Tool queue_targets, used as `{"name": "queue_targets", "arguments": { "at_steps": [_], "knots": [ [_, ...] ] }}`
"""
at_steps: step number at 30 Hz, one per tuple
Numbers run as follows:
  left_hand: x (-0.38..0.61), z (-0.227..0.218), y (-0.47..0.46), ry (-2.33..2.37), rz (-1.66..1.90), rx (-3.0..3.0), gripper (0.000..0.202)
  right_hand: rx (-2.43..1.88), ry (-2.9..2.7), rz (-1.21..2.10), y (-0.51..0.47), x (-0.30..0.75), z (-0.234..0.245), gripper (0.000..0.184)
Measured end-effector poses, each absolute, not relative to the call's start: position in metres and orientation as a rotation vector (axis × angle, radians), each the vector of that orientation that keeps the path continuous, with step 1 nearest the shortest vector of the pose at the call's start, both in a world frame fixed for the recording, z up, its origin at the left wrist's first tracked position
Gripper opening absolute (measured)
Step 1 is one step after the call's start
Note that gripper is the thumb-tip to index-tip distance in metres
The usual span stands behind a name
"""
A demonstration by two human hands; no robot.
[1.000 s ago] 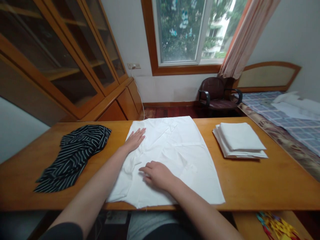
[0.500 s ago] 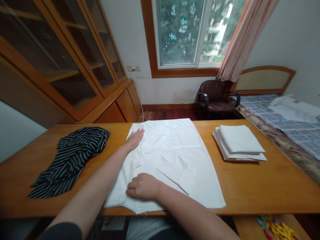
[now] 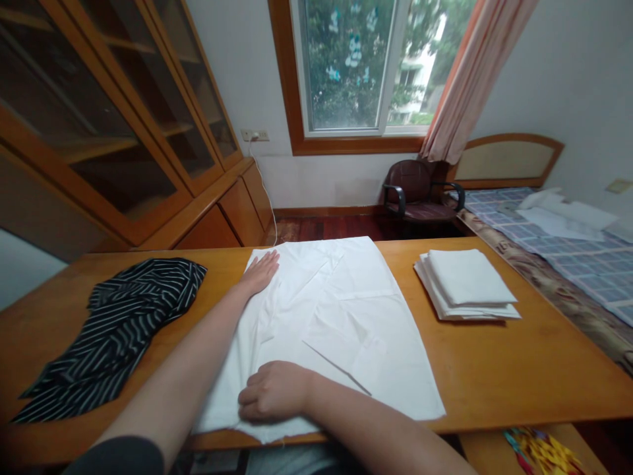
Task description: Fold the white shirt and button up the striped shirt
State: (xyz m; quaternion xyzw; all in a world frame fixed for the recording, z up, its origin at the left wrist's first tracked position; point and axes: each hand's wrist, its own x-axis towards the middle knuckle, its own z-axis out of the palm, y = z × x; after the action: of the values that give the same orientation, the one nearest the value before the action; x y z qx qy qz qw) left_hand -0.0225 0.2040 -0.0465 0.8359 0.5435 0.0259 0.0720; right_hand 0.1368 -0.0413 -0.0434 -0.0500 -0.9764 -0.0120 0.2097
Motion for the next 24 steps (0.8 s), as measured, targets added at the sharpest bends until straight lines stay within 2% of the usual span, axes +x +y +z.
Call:
{"name": "queue_targets", "arguments": {
  "at_steps": [8, 14, 17, 24],
  "knots": [
    [-0.021, -0.048, 0.218, 1.674, 0.021, 2.553, 0.061, -0.125, -2.673, 0.121, -0.041, 0.133, -0.051, 0.040],
    [-0.020, -0.047, 0.219, 1.688, 0.021, 2.567, 0.060, -0.188, -2.614, 0.278, -0.041, 0.132, -0.051, 0.028],
    [-0.019, -0.046, 0.217, 1.696, 0.021, 2.566, 0.060, -0.197, -2.566, 0.329, -0.043, 0.130, -0.052, 0.033],
    [-0.018, -0.043, 0.216, 1.706, 0.009, 2.577, 0.059, -0.157, -2.604, 0.328, -0.043, 0.129, -0.055, 0.030]
  ]
}}
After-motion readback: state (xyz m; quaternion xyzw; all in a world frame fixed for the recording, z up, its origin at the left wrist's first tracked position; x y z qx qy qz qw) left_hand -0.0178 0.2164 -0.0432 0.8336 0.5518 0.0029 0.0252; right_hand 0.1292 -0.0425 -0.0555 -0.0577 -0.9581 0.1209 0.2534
